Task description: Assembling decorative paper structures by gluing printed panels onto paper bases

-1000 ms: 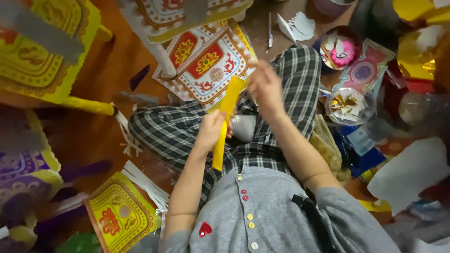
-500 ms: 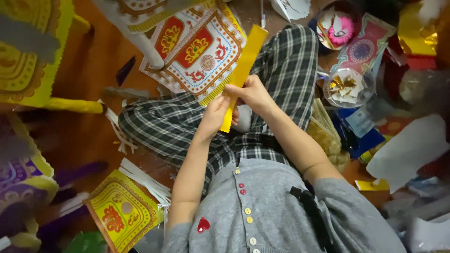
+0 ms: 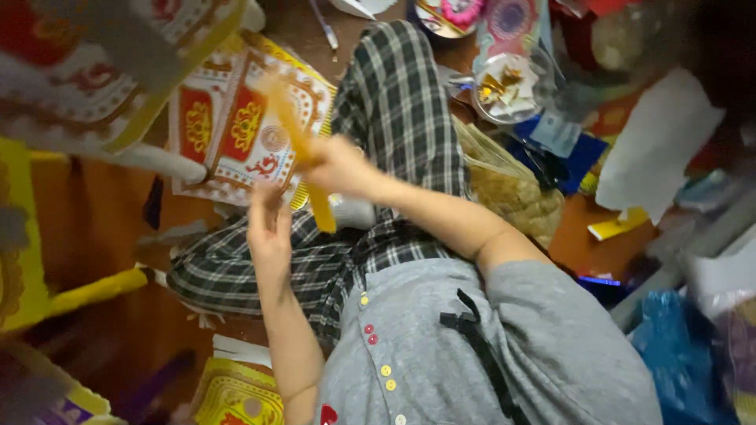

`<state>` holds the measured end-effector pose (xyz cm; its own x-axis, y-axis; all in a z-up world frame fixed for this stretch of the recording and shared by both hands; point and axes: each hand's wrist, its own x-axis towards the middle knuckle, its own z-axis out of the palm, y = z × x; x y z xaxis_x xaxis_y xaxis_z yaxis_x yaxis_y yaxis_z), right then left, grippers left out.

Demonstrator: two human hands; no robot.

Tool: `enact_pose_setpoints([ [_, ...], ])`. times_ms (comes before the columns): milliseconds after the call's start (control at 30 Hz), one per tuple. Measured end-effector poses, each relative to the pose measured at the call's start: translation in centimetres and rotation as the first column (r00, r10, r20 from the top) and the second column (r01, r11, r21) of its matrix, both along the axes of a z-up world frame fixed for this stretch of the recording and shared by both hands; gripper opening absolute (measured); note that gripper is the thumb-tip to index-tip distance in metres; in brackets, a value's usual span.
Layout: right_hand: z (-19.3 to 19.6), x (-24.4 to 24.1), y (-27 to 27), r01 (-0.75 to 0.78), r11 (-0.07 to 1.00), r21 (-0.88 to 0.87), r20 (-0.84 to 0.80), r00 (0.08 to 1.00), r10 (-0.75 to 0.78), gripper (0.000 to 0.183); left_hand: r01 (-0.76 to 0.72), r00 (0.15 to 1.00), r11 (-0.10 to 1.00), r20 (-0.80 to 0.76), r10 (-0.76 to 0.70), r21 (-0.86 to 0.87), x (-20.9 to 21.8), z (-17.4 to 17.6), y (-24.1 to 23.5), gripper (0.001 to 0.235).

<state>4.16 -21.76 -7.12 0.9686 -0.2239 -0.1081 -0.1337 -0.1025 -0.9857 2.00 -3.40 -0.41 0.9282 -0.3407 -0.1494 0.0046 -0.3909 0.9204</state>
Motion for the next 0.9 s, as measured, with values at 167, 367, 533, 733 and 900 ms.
enact_pose_setpoints([
  [167, -6.2, -2.5, 7.0, -0.089, 0.525, -0.847, 0.1, 0.942, 0.322, 0.03, -0.174, 0.921, 0.979, 0.333, 0.2, -0.107, 2.3, -2.4, -5.3, 0.071],
  [367, 3.6, -10.5, -10.9, -0.028, 0.642, -0.766, 0.021, 0.997, 0.068, 0.031, -0.451, 0.885, 0.83, -0.046, 0.463, -0.328, 3.6, -1.1, -4.1, 0.032],
  [533, -12.4, -27.3, -30.5, -0.363, 0.489, -0.793, -0.551, 0.77, -0.323, 0.022, -0.439, 0.878, 0.817, 0.012, 0.478, -0.373, 4.2, -0.7, -4.5, 0.028],
  [733, -15.5, -30.1, -31.6, -0.391, 0.643, -0.659, -0.655, 0.718, -0.236, 0.063, -0.48, 0.873, 0.759, -0.154, 0.462, -0.44, 4.5, -3.5, -4.6, 0.016],
  [900, -7.8, -28.1, -33.6, -0.53, 0.571, -0.627, -0.711, 0.689, -0.141, 0.076, -0.506, 0.855, 0.723, -0.161, 0.493, -0.47, 5.0, -1.6, -5.0, 0.026],
])
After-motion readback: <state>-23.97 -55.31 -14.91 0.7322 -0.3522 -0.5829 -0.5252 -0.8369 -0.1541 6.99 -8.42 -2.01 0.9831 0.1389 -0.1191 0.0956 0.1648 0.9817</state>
